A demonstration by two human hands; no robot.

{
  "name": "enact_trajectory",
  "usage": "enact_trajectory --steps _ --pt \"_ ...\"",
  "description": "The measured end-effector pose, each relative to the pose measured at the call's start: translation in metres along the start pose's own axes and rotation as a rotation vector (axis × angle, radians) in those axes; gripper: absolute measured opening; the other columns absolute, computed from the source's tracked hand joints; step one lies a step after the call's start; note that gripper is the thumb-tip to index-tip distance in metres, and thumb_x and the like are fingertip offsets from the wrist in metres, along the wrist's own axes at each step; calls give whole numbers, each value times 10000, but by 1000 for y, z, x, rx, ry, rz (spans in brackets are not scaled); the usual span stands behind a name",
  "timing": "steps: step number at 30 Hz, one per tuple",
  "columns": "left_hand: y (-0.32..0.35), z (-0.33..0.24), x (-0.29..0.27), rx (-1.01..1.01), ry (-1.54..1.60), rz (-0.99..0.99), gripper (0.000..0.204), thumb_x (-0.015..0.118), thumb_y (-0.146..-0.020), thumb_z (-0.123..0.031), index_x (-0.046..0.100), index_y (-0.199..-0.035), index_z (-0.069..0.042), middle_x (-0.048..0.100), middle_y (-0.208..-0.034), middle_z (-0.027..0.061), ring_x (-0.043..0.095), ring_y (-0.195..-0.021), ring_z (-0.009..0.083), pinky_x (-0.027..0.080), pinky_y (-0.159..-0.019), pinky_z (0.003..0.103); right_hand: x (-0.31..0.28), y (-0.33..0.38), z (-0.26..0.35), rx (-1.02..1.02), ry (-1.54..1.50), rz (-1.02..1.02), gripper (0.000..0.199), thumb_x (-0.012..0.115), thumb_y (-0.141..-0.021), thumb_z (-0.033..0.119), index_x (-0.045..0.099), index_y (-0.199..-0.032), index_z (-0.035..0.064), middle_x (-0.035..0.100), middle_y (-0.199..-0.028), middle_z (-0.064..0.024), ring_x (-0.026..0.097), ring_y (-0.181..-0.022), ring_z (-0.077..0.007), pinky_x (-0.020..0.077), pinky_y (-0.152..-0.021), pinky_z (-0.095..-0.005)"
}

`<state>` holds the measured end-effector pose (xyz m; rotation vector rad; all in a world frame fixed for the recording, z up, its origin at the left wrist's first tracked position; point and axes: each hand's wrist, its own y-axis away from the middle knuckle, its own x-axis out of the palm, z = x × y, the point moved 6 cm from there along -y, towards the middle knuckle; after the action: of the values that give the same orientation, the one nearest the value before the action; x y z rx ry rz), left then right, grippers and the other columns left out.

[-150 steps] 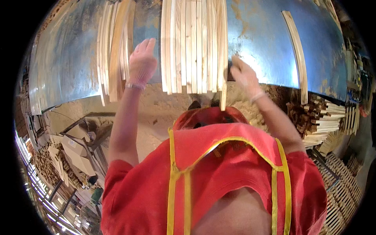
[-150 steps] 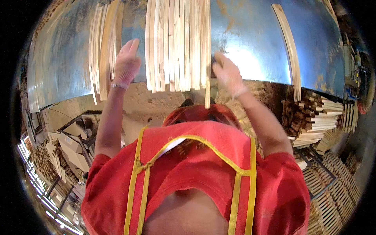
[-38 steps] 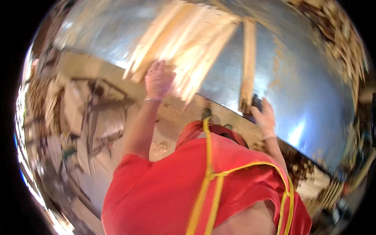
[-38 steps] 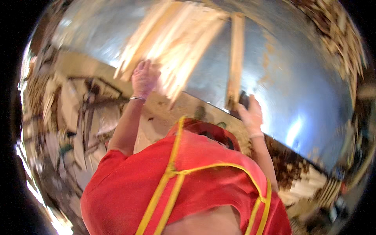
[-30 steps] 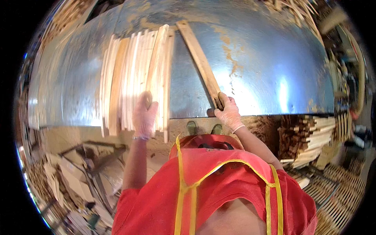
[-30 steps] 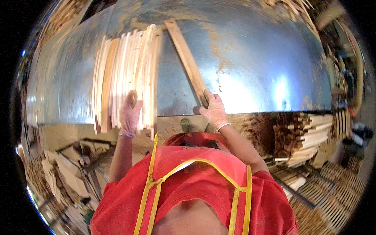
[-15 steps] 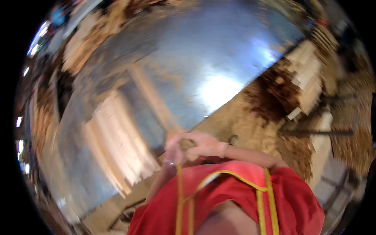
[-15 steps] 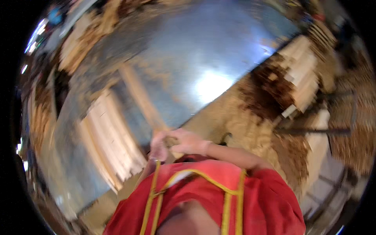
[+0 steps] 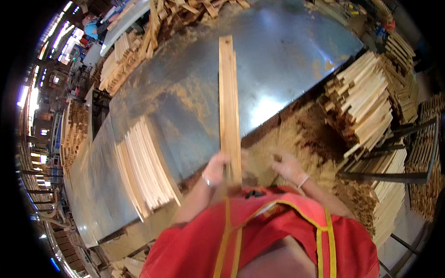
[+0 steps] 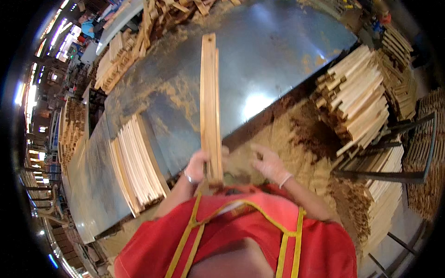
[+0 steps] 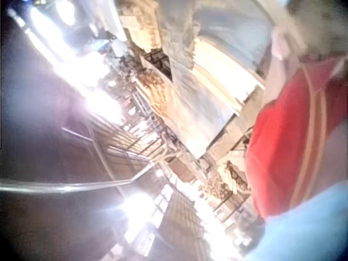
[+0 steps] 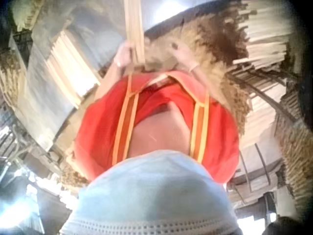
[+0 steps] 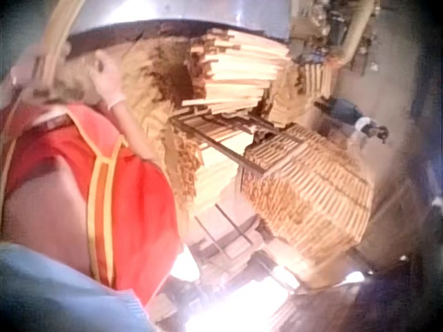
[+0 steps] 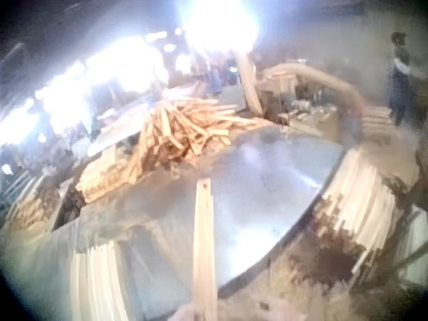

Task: The person sorts and stacks thin wooden slats on a metal table in a workshop. They pick up pieces from a pile, align them, and place them into neat stacks, occasionally moving to the floor to gather more wood.

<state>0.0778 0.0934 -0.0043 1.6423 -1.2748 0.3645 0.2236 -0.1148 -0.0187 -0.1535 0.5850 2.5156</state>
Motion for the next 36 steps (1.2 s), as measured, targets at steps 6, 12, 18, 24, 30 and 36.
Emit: enact_trajectory --steps 6,12,18,24,30,36 --pt "-95 -6 34 87 113 -286 465 680 -1000 -388 624 -1252 -1 704 -1067 131 699 -921 262 607 -776 428 2 -1 -45 81 -735 84 662 705 -1012 353 501 -1524 -14 660 -1369 -196 640 -1255 -311 514 -1093 -414" --pt "-115 20 54 301 -312 -468 550 735 -967 -452 611 -1284 -20 731 -1043 129 711 -963 295 593 -848 430 26 -1 -18 158 -1260 402 405 636 -1045 216 586 -1419 69 663 -1276 -90 666 -1118 -223 586 -940 -372" --pt "-120 -11 70 198 -1281 -743 845 815 -833 -334 400 -1484 10 646 -1327 311 631 -1265 450 518 -1035 477 17 -13 -37 200 -913 139 588 621 -949 -17 506 -1516 89 670 -1058 -39 623 -763 -116 516 -599 -248" --pt "-177 -36 -17 592 -1042 -659 555 656 -877 -123 547 -1409 -11 672 -1309 246 648 -1233 406 544 -1017 450 -22 -61 -59 314 -785 72 602 665 -904 16 530 -1490 2 685 -1251 -147 691 -1040 -267 581 -932 -376" --pt "-186 -325 100 813 -470 -556 313 521 -1024 -293 598 -1182 -33 550 -942 82 550 -867 205 501 -784 383 -48 -75 -37 290 -636 -8 562 709 -932 119 571 -1461 -8 670 -1353 -122 628 -1177 -216 486 -1046 -349" --pt "-207 -632 206 1491 -1061 -714 818 690 -985 -386 388 -1609 49 467 -1600 211 527 -1387 269 401 -1168 378 -67 -50 -5 304 -1089 -136 674 690 -928 73 479 -1566 23 596 -1454 -117 540 -1353 -192 440 -1172 -377"
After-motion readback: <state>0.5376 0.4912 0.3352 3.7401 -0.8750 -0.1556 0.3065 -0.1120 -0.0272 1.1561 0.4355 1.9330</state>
